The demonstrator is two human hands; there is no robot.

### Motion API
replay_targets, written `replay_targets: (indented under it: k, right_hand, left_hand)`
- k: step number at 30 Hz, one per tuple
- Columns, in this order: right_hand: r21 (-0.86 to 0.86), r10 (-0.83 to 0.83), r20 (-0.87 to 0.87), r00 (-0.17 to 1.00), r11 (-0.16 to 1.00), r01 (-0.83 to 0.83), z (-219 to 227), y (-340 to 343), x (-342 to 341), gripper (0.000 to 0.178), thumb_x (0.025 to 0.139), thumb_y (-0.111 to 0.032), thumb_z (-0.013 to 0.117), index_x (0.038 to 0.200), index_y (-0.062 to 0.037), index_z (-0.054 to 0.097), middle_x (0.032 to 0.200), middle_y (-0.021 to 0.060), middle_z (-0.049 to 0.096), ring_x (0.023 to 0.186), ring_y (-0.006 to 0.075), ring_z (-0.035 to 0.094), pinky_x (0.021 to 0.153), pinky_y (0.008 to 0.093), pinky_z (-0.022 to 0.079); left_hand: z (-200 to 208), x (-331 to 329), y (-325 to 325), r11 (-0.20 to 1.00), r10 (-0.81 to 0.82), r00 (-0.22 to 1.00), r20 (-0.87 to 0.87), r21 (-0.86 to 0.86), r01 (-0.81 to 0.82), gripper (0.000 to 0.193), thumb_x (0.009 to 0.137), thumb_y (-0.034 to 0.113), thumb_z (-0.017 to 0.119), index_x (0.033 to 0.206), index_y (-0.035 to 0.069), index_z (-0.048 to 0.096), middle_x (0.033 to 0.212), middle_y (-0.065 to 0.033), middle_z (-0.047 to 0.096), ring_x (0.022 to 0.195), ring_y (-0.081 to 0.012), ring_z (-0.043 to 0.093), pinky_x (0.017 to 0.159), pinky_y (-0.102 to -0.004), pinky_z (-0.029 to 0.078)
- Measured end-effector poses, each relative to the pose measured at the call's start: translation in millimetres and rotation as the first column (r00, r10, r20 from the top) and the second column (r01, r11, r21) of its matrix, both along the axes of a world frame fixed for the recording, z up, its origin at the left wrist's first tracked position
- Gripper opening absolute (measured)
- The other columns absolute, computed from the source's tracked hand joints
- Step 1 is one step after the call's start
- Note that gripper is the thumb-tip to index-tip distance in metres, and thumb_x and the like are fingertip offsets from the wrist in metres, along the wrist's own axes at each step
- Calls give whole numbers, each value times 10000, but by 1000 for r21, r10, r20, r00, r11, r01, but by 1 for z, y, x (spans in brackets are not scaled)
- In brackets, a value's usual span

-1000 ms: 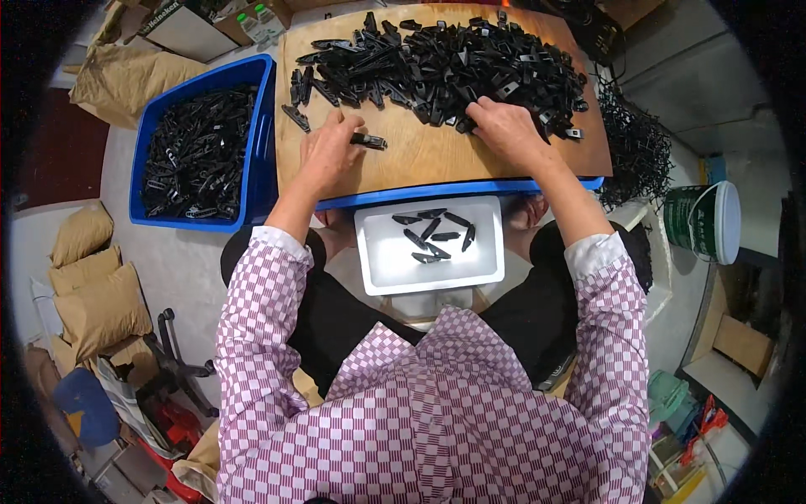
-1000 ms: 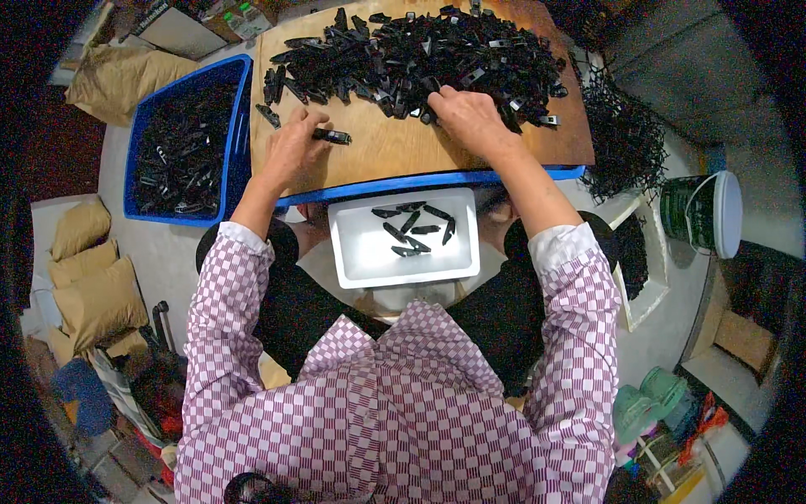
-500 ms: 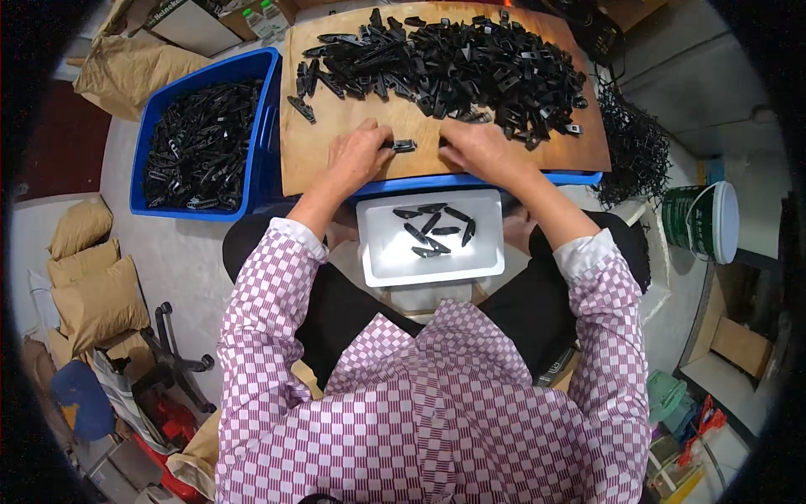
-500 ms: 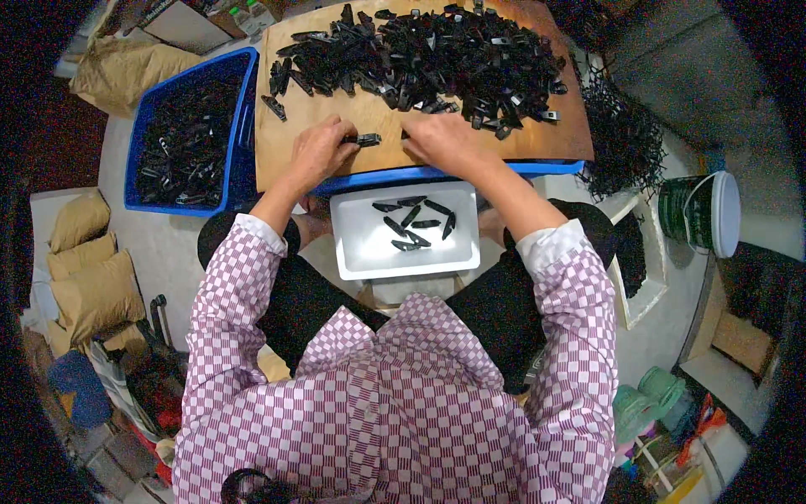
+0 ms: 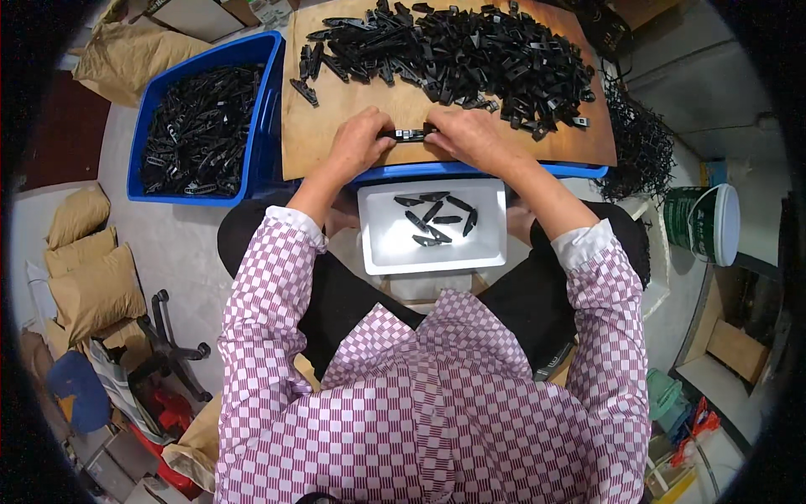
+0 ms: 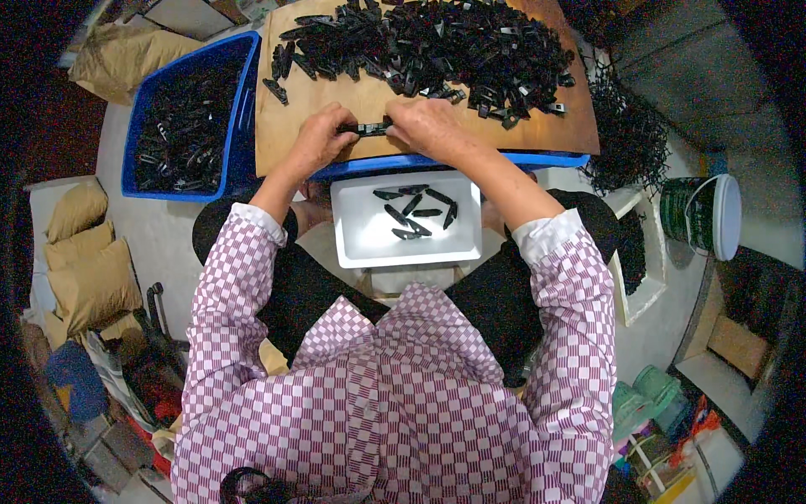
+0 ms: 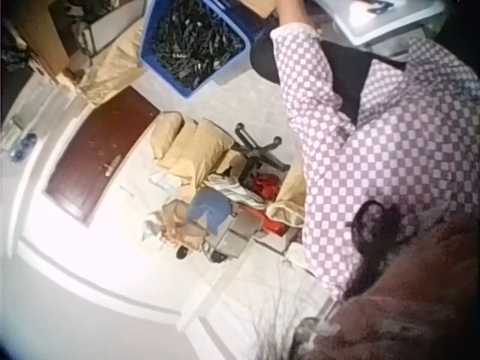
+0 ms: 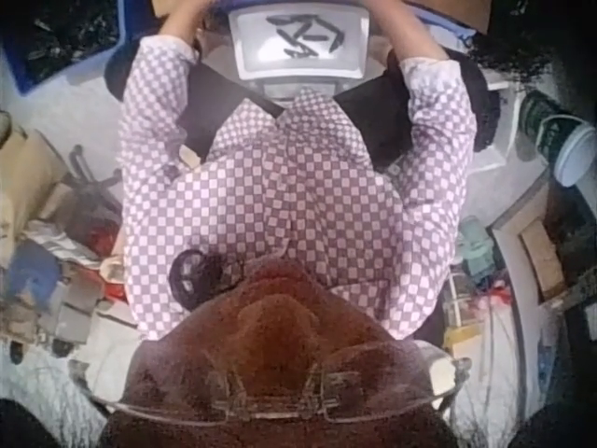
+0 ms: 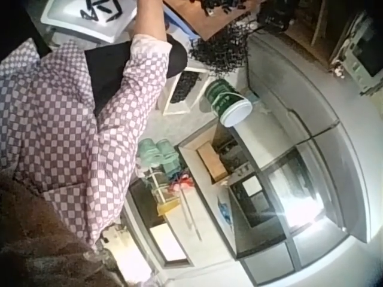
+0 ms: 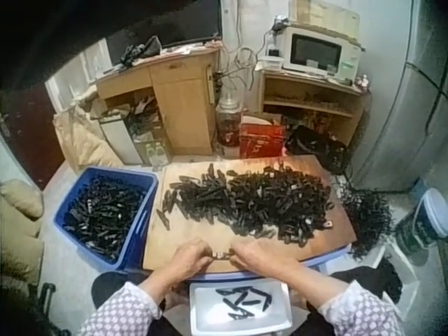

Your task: Inspecting small black plastic components and placing them into a sorting tray.

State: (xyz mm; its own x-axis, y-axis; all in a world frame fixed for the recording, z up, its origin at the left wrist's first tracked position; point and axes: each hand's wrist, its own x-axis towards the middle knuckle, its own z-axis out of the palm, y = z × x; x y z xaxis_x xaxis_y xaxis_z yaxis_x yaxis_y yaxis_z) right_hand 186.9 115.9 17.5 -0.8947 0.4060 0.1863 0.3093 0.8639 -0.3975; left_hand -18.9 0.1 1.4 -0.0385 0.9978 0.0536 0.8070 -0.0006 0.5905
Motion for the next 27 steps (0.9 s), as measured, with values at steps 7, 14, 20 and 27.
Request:
replay_targets:
  k: [7,14,20,27]
  right_hand:
    - [-4,47,240,970,999,-47,12,-2,-9,232,830,-238,665,894,-44,554,748,165,656,734,364,659,638,467,519]
    - [-28,68,268,961,998,-63,19,-2,-9,236,827,-237,673,901,-50,550,708,165,645,716,369,652,627,470,508]
    - [-56,59,249,967,997,-46,16,-8,-6,231,823,-212,669,912,-37,547,723,175,653,711,374,654,620,477,512]
    - [-87,57,98,994,995,-48,-21,-17,-20,205,800,-154,650,926,-32,544,728,190,654,705,391,654,627,494,514]
  left_hand:
    - [-1,-7,2,998,-63,996,70,-8,63,172,783,105,699,933,39,644,860,-119,604,828,-300,626,728,-381,495]
    - [2,-15,-6,964,215,798,564,-253,-81,144,811,101,708,932,49,650,818,-66,579,736,-194,598,665,-299,481]
    - [2,7,-9,997,51,966,253,-62,-36,148,787,93,724,904,42,648,804,-75,572,740,-214,601,659,-315,476]
    - [-4,4,-5,995,-72,984,160,74,61,158,761,88,734,857,21,628,819,-104,565,724,-275,601,644,-355,468]
